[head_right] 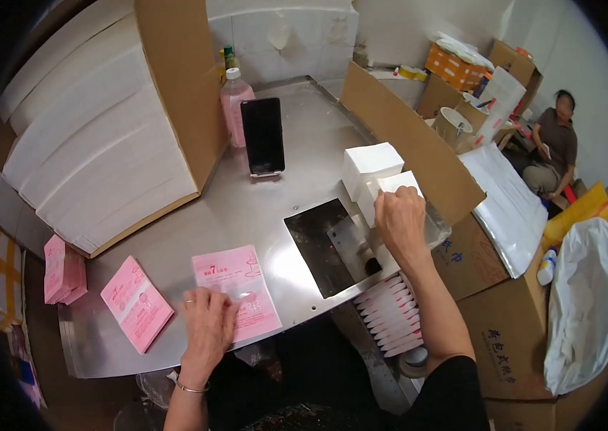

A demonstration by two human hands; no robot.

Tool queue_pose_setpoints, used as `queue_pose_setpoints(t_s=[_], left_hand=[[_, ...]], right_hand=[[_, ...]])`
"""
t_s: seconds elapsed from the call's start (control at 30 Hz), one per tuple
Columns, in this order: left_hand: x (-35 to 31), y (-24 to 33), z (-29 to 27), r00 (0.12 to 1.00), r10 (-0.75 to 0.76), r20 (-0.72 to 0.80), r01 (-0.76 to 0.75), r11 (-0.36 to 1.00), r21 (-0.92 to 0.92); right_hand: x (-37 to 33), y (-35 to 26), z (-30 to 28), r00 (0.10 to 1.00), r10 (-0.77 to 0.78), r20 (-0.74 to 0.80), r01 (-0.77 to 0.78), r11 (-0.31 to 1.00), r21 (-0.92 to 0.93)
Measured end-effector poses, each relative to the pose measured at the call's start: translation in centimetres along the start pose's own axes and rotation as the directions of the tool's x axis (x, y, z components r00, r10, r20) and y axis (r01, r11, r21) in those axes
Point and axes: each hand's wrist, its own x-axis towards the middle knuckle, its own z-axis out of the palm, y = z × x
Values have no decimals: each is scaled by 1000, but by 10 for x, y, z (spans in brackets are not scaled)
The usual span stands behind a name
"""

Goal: Placing pink flyers into white cardboard boxes.

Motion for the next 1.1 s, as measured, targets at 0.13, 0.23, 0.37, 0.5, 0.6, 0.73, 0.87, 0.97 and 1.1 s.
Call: queue_pose_setpoints(t_s=[0.13, 0.23, 0.37, 0.5, 0.6, 0.73, 0.87, 0.97, 1.1], left_hand=[[1, -5, 5, 999, -24, -25, 24, 1000, -16], [2, -8, 15, 999, 16, -41, -18, 999, -38], [7, 5, 21, 996, 72, -59, -77, 994, -81], [13, 30, 21, 990, 141, 6, -138, 977, -165], [7, 19, 18, 982, 188, 26, -176, 954, -241], [3, 19, 12, 988, 11, 154, 6, 994, -114], [18, 37, 16, 1000, -1, -28, -2, 992, -123], [14, 16, 15, 1000, 16, -25, -16, 1000, -4], [2, 20, 8, 991, -30, 131, 18, 996, 85]], right_hand=[[-5, 5, 0, 1000, -10, -10, 11, 997, 81], [-7, 7, -1, 1000, -6, 10, 5, 995, 96], [-11, 14, 9, 992, -44, -122, 60, 990, 130], [-22, -6, 13, 965, -181, -189, 209, 968, 140], [-88, -102, -11, 815, -561, -143, 552, 678, 485], [-115, -138, -4, 766, -640, -60, 573, 637, 516], [-70, -180, 10, 712, -638, 293, 449, 735, 508], [-76, -149, -15, 826, -561, -62, 410, 520, 749], [-22, -58, -16, 975, -180, -129, 188, 981, 50]])
